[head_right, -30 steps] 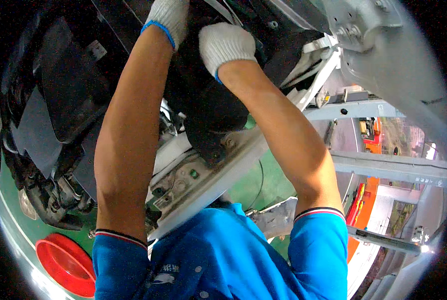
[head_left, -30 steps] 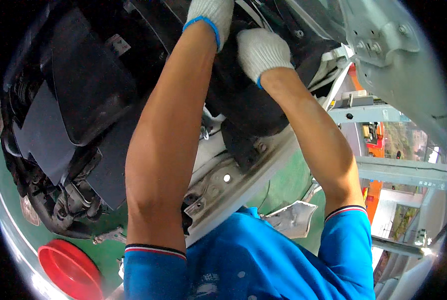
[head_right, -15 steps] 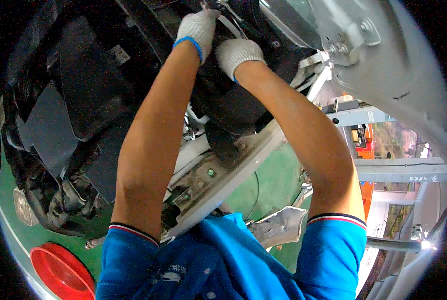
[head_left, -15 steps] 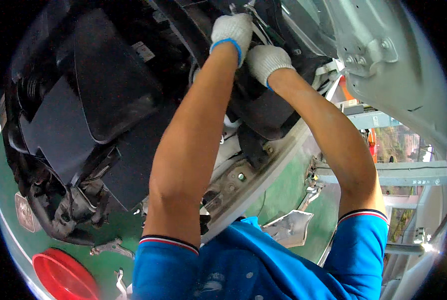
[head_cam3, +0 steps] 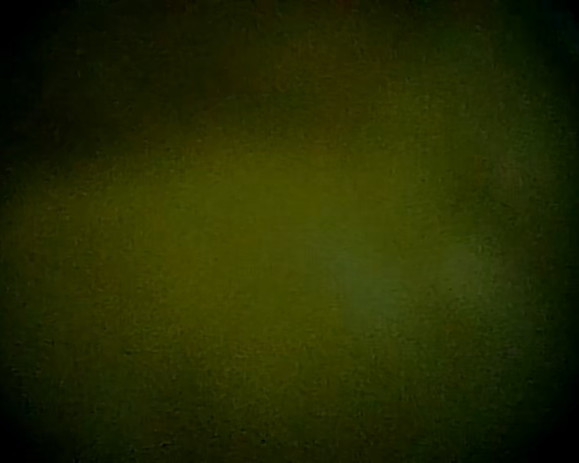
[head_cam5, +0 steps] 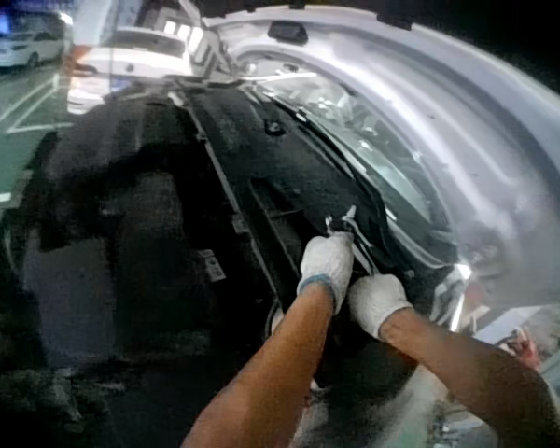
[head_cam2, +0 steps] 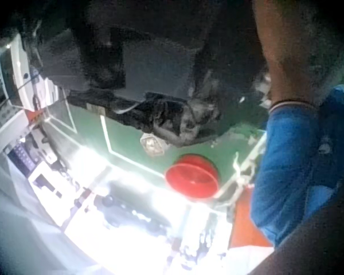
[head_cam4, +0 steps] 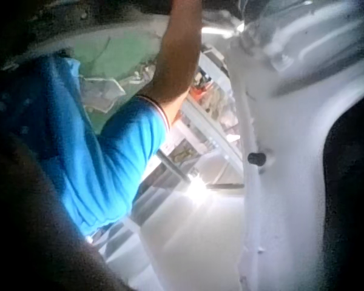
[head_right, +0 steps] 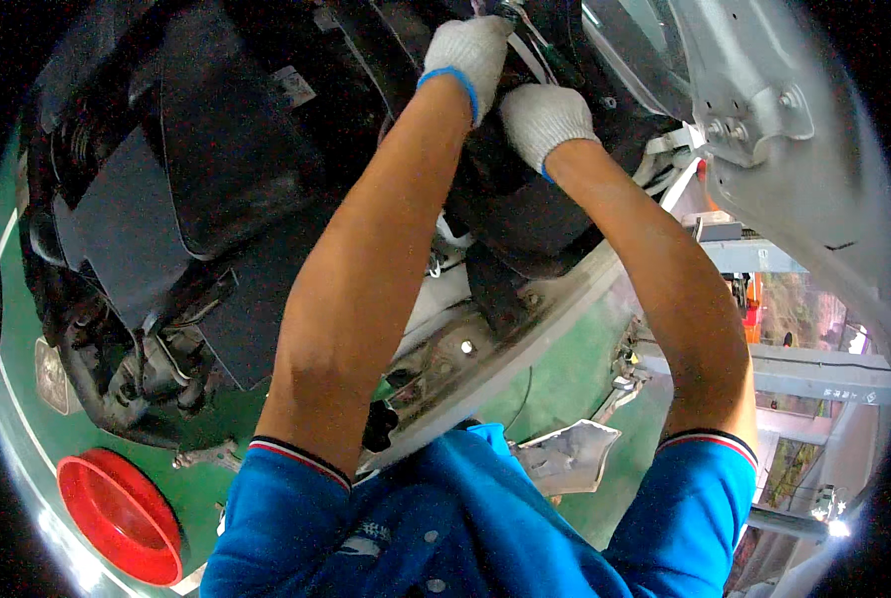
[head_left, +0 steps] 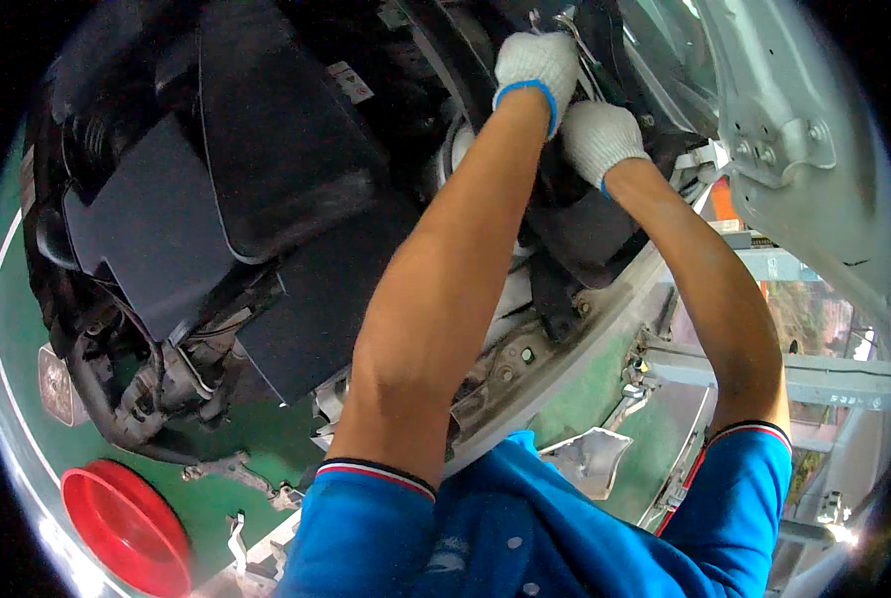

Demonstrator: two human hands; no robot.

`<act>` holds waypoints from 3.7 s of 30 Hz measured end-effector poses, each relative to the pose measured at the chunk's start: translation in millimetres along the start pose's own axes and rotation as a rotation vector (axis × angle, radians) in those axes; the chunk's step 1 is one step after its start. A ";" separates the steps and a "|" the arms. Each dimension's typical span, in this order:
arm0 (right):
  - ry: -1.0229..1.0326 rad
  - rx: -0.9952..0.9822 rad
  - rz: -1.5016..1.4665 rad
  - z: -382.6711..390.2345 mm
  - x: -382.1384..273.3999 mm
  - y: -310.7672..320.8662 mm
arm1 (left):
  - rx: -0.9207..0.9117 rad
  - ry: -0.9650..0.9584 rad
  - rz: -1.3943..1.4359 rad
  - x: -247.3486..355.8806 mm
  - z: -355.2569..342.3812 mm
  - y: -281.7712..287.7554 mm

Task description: The person selects a wrench and screwdriver from a tool chest, then walks to a white car with its hood open. They use the tools to loosen and remove bolts from a black plastic cover in the engine bay, then remove the cover to access the components underneath.

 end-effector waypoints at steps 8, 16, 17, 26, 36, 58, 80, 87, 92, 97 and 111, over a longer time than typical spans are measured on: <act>0.007 0.007 0.030 -0.8 3.4 -4.9 | 0.005 0.275 0.674 -9.9 7.5 -7.6; 0.036 0.002 0.026 -3.1 2.6 -7.5 | -0.052 0.348 0.614 -10.1 14.4 3.4; 0.037 0.003 0.025 -5.2 3.8 -7.2 | -0.052 0.372 0.670 -9.9 17.6 5.5; 0.014 0.037 -0.010 5.4 6.5 -6.0 | -0.065 0.379 0.719 -11.3 10.7 -9.1; 0.199 0.691 -0.882 167.8 59.0 12.0 | 0.196 0.343 0.117 10.6 35.9 36.0; 0.292 0.988 -1.109 202.9 93.5 -75.1 | -0.287 -0.486 -1.594 91.0 79.7 -69.9; 0.362 1.110 -1.202 216.4 107.9 -66.1 | -0.021 -0.043 -1.521 81.3 76.5 -47.1; 0.377 1.105 -1.208 215.9 107.7 -67.4 | -0.055 -0.055 -1.525 76.2 70.5 -46.6; 0.375 1.072 -1.204 212.4 105.5 -68.9 | -0.034 0.078 -1.500 73.5 67.2 -52.0; 0.352 0.998 -1.182 208.8 101.6 -71.2 | 0.003 0.130 -1.468 72.4 65.3 -52.4; 0.367 0.999 -1.153 205.9 99.2 -72.4 | -0.010 0.076 -1.488 72.2 67.0 -47.9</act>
Point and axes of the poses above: each hand's wrist, its own z-axis away from the middle knuckle, its own y-axis out of the back of the hand, x = y × z, the point moved 7 cm from there along -z, towards the middle knuckle, and after that the axes turned 14 degrees about -z, right-handed, at the moved point
